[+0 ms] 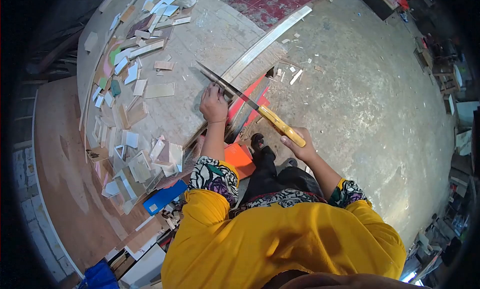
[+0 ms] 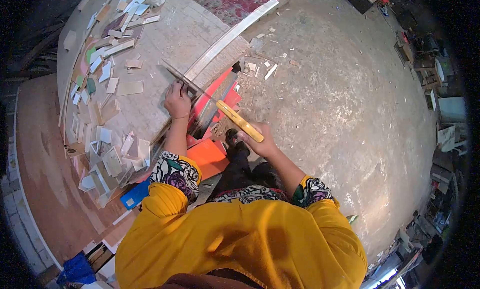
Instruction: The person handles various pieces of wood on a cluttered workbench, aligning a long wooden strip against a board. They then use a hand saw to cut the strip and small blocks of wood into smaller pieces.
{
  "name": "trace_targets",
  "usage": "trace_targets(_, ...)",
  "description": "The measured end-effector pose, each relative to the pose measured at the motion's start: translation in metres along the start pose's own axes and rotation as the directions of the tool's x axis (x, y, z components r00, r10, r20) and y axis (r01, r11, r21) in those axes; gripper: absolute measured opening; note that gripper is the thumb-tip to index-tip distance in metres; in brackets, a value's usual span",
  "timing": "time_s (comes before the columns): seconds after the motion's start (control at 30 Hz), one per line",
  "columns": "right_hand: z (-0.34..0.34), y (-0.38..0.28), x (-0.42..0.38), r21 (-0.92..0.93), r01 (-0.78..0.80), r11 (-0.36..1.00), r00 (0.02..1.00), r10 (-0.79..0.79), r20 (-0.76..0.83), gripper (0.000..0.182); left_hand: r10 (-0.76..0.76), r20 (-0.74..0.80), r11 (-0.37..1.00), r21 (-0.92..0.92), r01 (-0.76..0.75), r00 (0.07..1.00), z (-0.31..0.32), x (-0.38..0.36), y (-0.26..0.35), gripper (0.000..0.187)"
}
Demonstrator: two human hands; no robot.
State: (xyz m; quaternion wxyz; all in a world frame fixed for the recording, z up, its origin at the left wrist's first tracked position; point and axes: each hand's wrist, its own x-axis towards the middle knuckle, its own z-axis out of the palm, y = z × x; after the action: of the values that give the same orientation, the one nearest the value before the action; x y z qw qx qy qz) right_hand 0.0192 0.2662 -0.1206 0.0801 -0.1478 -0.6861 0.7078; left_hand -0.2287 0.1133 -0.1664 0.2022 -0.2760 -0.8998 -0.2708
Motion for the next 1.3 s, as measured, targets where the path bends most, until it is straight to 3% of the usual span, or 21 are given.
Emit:
trace_targets(0.07,0.003,-0.002,0.001,-0.081,0.117,0.990,0.993,-0.115,0.030,0.022,-0.018,0.015,1.000,0.001,0.018,1.000,0.000,-0.001,0.000,0.015)
trace_targets(0.17,0.007,-0.004,0.000,-0.107,0.057,0.993,0.996,-0.048,0.080,0.023,0.007,0.006,0.999,0.037,-0.008,1.000,-0.005,0.001,0.003,0.016)
trace_targets(0.27,0.010,-0.002,-0.001,-0.202,0.107,0.973,0.993,-0.094,0.075,0.023,-0.010,0.014,0.999,0.039,0.010,1.000,-0.007,0.002,0.007,0.016)
trace_targets(0.37,0.012,-0.001,-0.001,-0.218,0.027,0.976,0.997,-0.012,0.071,0.024,0.021,0.000,0.998,0.059,-0.021,1.000,-0.007,0.002,0.006,0.016)
trace_targets(0.57,0.004,-0.015,0.012,-0.067,0.068,0.995,0.994,-0.061,0.094,0.024,0.006,0.038,0.999,0.037,-0.007,0.999,-0.003,-0.002,0.002,0.017)
trace_targets(0.7,0.006,-0.008,0.008,-0.159,0.044,0.986,0.994,-0.028,0.102,0.023,0.037,-0.021,0.999,0.038,-0.036,0.999,-0.003,0.003,0.002,0.015)
trace_targets(0.77,0.009,-0.007,0.007,-0.104,0.053,0.993,0.996,-0.046,0.073,0.024,0.028,-0.027,0.999,0.032,-0.027,0.999,-0.004,0.002,0.003,0.014)
trace_targets(0.83,0.014,-0.016,0.007,-0.097,0.085,0.992,0.995,-0.090,-0.041,0.025,0.022,-0.003,0.998,-0.050,-0.023,1.000,-0.009,0.004,0.007,0.013)
trace_targets(1.0,0.019,-0.019,0.017,-0.165,0.079,0.983,0.997,-0.080,0.004,0.026,0.083,-0.033,0.990,-0.109,-0.086,0.996,-0.008,0.003,0.003,0.013)
trace_targets(1.17,0.037,-0.014,0.035,-0.164,0.043,0.986,0.998,-0.036,0.043,0.025,0.037,0.034,0.997,-0.064,-0.035,0.999,-0.011,0.001,0.003,0.016)
trace_targets(1.3,0.043,-0.019,0.040,-0.246,0.065,0.967,0.997,-0.057,0.043,0.021,0.062,-0.015,0.998,-0.024,-0.063,0.998,-0.008,0.001,0.002,0.018)
